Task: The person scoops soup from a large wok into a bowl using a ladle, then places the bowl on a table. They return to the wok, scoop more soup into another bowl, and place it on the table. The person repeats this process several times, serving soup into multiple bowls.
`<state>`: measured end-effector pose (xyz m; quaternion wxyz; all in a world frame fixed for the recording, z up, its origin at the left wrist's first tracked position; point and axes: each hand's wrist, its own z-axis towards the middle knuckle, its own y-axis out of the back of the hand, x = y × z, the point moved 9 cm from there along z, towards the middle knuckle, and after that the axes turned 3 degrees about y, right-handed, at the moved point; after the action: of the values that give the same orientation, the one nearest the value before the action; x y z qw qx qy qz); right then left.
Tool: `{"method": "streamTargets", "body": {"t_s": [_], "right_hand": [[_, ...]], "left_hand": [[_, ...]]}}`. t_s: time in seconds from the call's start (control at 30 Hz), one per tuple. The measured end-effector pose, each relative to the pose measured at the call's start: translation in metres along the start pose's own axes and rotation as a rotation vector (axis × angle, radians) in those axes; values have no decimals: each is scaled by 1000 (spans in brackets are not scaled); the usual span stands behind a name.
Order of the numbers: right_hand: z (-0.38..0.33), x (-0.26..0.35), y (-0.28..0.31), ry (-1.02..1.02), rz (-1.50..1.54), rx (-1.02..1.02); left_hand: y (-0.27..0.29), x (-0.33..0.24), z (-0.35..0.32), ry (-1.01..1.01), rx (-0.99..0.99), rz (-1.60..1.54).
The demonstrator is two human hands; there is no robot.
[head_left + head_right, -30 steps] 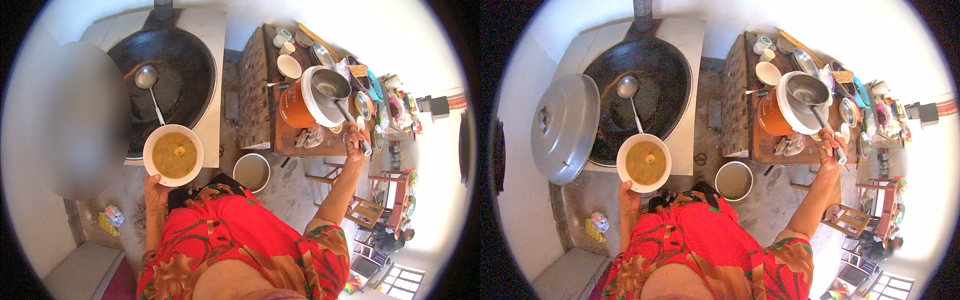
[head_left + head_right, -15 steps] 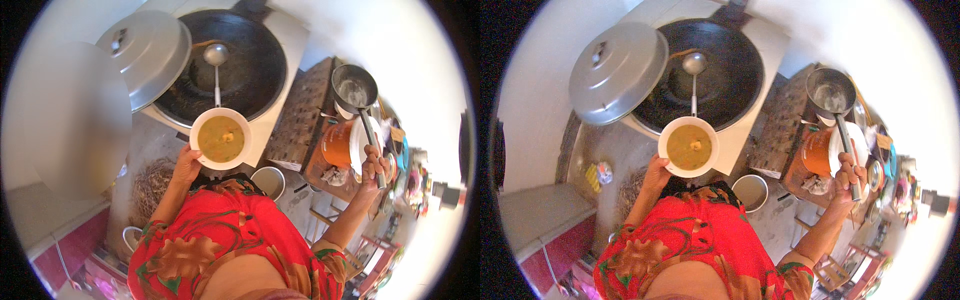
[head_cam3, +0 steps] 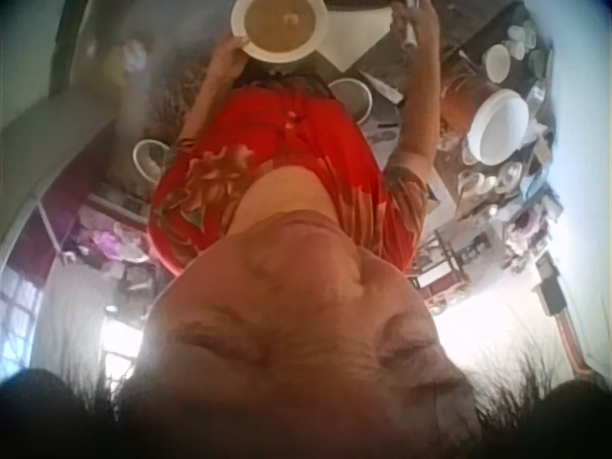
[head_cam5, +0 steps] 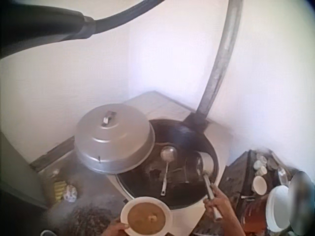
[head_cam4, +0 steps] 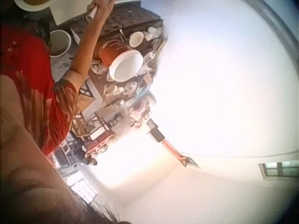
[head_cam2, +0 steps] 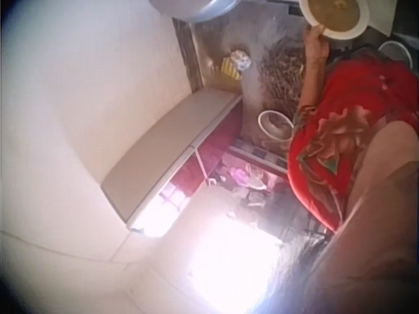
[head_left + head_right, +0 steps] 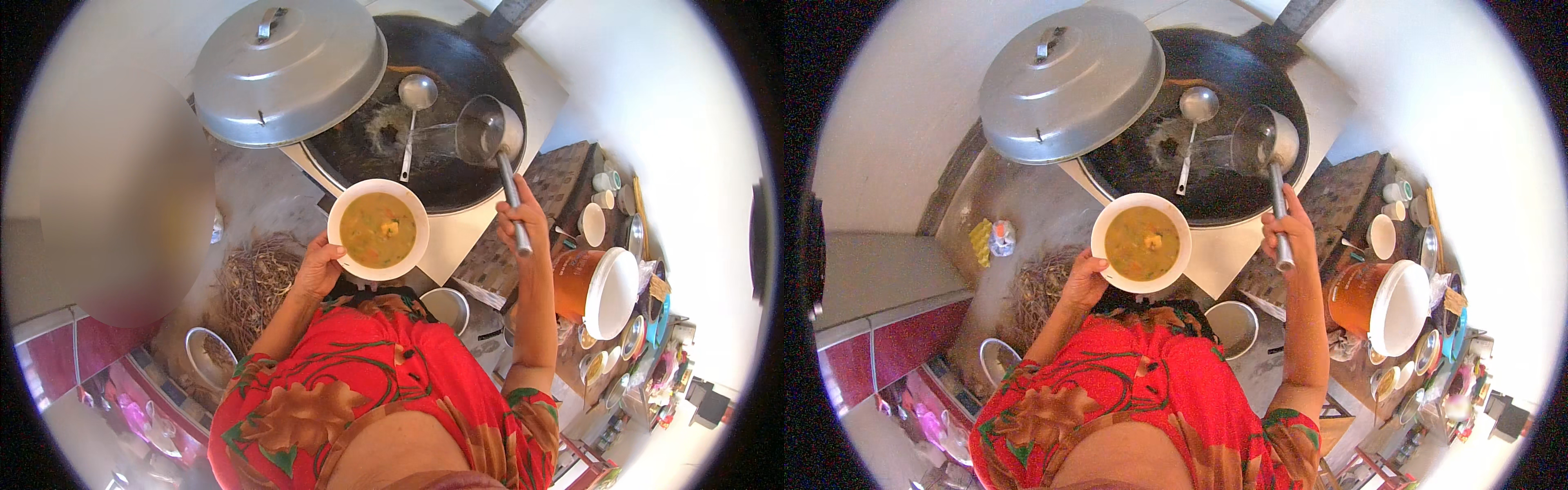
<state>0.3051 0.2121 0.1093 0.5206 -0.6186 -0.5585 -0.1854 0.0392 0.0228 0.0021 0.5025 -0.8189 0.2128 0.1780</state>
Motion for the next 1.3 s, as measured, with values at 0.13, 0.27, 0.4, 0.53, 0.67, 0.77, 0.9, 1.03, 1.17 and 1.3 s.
{"method": "streamTargets", "body": {"t_s": [0.13, 0.27, 0.4, 0.53, 0.67, 0.77, 0.9, 1.03, 1.17, 1.3], "right_hand": [[31, -10, -19, 54, -333, -23], [54, -3, -30, 248, -733, -23], [44, 9, -53, 363, -929, -81], [23, 2, -61, 283, -401, 67], [-28, 14, -62, 172, 261, 240], [-71, 40, -19, 226, 341, 166], [-137, 77, 25, 461, 360, 128], [-220, 106, 97, 739, 210, -137], [-278, 122, 120, 833, 120, -248], [-306, 114, 161, 773, 202, -373]], "left_hand": [[8, -6, -4, -19, -3, -11], [16, -12, -9, -31, -6, -26], [29, -21, -14, -31, -23, -35], [33, -31, -13, -14, -2, -37], [28, -21, -1, 23, 35, -16], [9, 3, 9, 41, 43, -10], [-7, 14, 17, 103, 81, -5], [-6, 15, 19, 169, 94, 21], [-20, 33, 24, 215, 145, 4], [-25, 42, 27, 235, 132, 35]]}}
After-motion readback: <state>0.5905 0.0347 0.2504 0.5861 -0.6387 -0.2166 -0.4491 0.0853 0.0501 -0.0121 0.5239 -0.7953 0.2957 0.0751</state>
